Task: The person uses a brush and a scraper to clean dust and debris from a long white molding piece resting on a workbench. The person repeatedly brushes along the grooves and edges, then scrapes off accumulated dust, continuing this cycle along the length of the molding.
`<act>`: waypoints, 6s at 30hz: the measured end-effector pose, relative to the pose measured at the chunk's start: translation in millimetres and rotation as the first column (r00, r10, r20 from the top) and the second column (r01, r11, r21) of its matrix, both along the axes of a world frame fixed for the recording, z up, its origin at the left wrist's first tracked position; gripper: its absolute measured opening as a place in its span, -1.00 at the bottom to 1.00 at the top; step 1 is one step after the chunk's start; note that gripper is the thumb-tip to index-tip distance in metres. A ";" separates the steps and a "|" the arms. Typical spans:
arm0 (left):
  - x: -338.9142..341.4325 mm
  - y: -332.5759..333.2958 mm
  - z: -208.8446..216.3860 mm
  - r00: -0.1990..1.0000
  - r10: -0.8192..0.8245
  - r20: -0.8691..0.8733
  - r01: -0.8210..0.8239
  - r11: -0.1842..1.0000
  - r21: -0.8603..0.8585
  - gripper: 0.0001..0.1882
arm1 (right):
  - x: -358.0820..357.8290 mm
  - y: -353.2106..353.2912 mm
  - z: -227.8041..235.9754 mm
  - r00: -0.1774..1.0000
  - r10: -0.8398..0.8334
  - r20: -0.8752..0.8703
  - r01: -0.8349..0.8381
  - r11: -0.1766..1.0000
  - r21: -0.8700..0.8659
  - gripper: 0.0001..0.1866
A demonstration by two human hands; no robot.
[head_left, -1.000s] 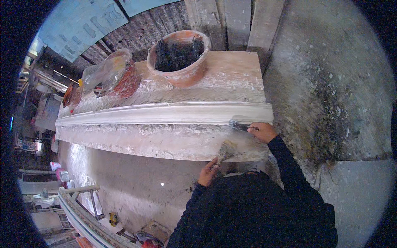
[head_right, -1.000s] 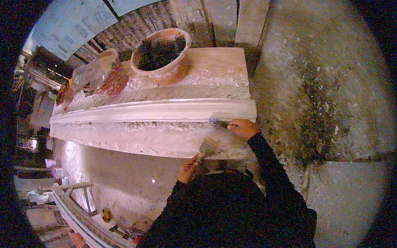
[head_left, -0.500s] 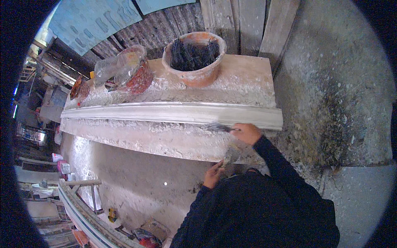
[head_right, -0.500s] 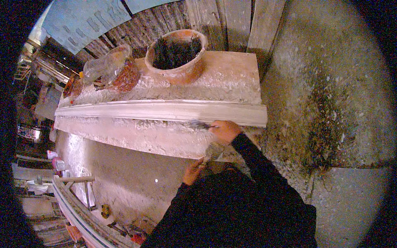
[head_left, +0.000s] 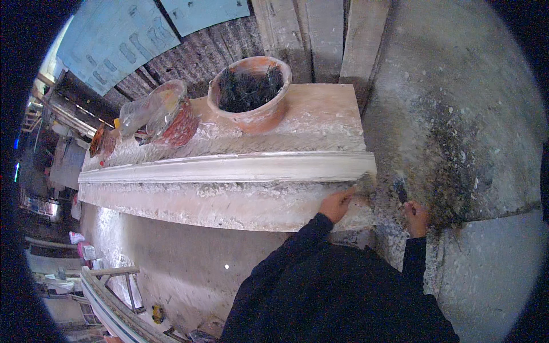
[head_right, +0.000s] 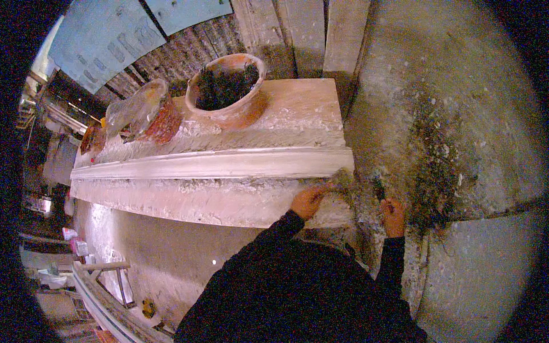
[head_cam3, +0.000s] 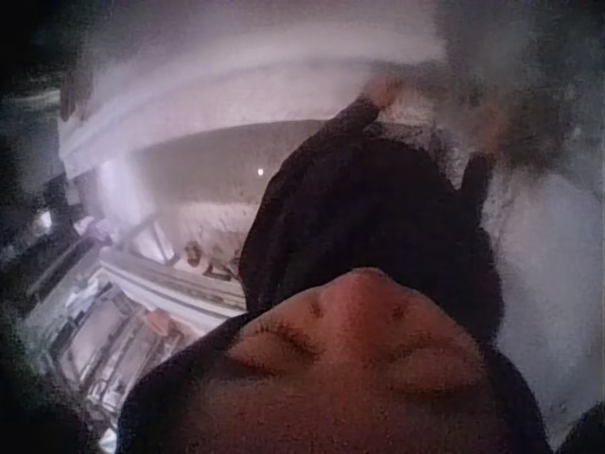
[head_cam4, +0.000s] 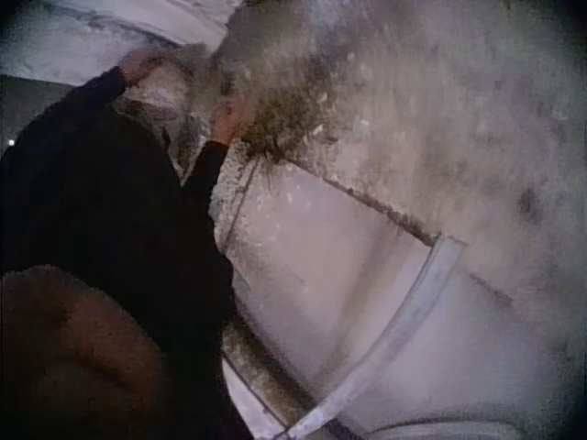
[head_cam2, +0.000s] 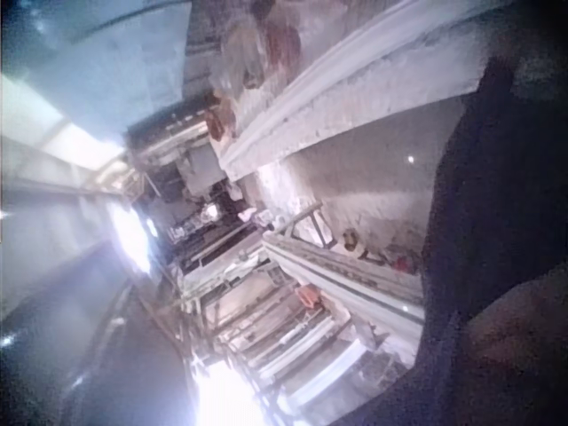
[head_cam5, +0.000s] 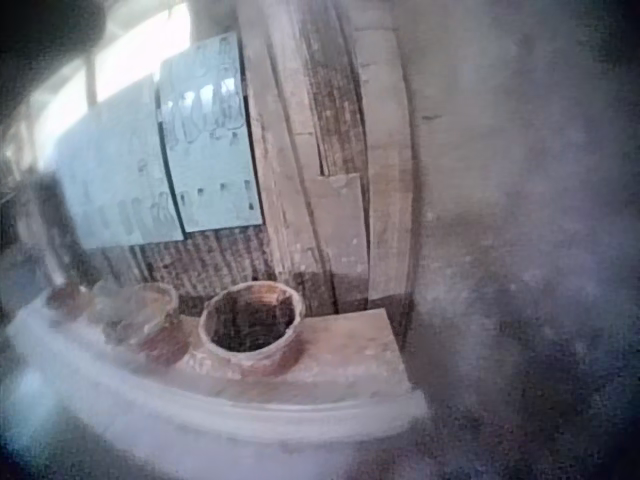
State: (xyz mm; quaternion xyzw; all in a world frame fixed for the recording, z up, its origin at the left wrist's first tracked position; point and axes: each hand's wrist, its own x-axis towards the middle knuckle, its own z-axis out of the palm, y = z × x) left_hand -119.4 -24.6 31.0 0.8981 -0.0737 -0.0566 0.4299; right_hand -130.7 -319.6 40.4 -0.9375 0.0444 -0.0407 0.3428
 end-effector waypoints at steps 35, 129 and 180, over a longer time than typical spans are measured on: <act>-215.9 162.9 -29.7 0.503 0.824 -0.261 -0.837 0.389 -0.386 -0.64 | 79.2 199.4 22.9 0.699 0.671 -0.248 -0.638 0.742 0.208 -0.65; -181.2 489.1 -7.0 0.402 0.874 0.273 -0.909 0.346 0.231 -0.78 | 21.5 378.3 -7.3 0.783 0.620 -0.050 -0.590 0.766 0.256 -0.68; -173.7 664.0 -24.5 0.763 0.629 0.147 -0.600 0.775 -0.198 -0.75 | -45.2 586.1 20.9 0.913 0.274 -0.303 -0.171 0.929 0.327 -0.73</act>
